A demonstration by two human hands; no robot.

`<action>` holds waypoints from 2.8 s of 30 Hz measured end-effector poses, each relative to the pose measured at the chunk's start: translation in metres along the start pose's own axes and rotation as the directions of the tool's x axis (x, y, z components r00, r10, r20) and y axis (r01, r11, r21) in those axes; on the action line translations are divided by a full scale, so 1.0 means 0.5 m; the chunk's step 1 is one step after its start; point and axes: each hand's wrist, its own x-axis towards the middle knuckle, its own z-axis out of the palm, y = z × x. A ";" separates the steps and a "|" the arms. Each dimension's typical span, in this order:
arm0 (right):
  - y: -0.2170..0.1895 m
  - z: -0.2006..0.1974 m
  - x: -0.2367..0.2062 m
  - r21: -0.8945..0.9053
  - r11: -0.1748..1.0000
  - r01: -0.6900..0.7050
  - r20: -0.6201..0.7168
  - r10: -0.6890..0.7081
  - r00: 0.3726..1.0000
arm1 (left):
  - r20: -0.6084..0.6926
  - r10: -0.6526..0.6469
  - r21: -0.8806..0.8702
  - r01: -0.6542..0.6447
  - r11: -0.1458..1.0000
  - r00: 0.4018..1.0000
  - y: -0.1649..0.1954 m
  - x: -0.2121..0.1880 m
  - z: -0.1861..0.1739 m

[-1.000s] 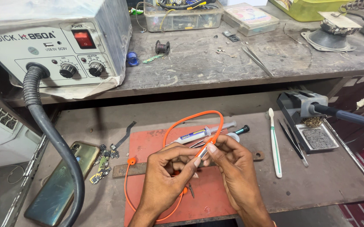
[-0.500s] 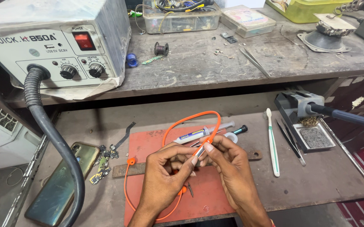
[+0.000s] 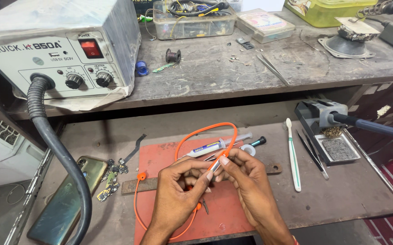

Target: The person uses a soldering iron to apply heat to the exposed wires of an orange earphone cable. They then use a small tube to apply a substance to the soldered connection point and manipulate the cable to ensure the joint is secure.

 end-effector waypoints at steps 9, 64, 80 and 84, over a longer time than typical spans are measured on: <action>-0.017 -0.007 0.011 -0.085 0.996 -0.016 0.044 0.020 0.999 | -0.013 -0.071 -0.026 0.071 0.997 0.997 -0.010 0.003 -0.003; -0.046 0.053 -0.007 -0.947 0.207 0.244 0.203 -0.204 0.958 | -0.185 0.180 -0.020 -0.187 0.982 0.966 -0.031 0.015 -0.017; -0.051 0.049 0.004 -0.917 0.190 0.352 0.322 -0.170 0.931 | -0.211 0.140 -0.037 -0.151 0.988 0.967 -0.025 0.015 -0.014; -0.062 0.052 0.000 -0.935 0.187 0.301 0.285 -0.108 0.952 | -0.229 0.123 -0.032 -0.134 0.990 0.966 -0.027 0.015 -0.014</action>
